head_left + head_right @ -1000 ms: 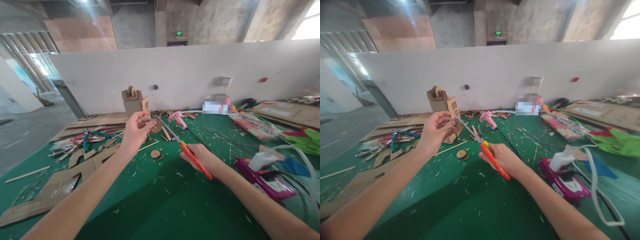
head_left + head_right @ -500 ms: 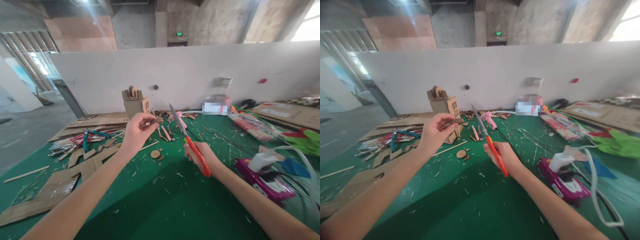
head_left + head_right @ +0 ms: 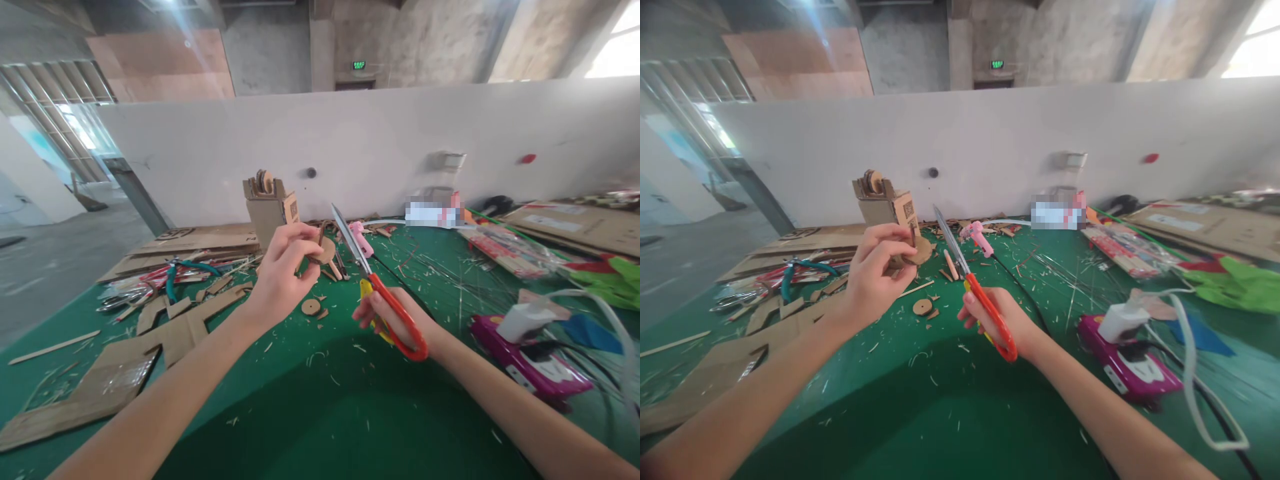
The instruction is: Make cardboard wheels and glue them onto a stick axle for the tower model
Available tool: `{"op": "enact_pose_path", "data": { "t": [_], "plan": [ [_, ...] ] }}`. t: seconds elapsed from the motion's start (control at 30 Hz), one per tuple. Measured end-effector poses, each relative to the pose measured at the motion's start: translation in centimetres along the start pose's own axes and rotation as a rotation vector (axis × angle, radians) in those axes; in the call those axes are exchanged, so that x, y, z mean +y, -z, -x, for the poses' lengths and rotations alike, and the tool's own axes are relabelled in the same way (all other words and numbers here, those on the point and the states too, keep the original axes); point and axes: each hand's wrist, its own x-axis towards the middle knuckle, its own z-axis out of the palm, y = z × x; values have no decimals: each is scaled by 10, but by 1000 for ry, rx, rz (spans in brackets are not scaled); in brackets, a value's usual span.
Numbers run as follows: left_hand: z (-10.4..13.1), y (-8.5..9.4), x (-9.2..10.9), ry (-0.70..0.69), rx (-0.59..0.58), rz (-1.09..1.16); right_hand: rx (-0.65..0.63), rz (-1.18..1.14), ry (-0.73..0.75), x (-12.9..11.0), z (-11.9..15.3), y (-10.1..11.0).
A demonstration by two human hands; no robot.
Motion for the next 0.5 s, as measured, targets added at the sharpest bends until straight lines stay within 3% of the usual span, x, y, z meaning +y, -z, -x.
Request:
{"op": "enact_pose_path", "data": {
  "t": [0.2, 0.33, 0.5],
  "plan": [
    [6, -2, -8, -20, -114, 12, -61, -64, 70, 8, -1, 4],
    [7, -5, -9, -1, -63, 6, -57, -46, 63, 10, -2, 4],
    [6, -11, -3, 151, -32, 79, -10, -50, 26, 9, -3, 1]
  ]
}}
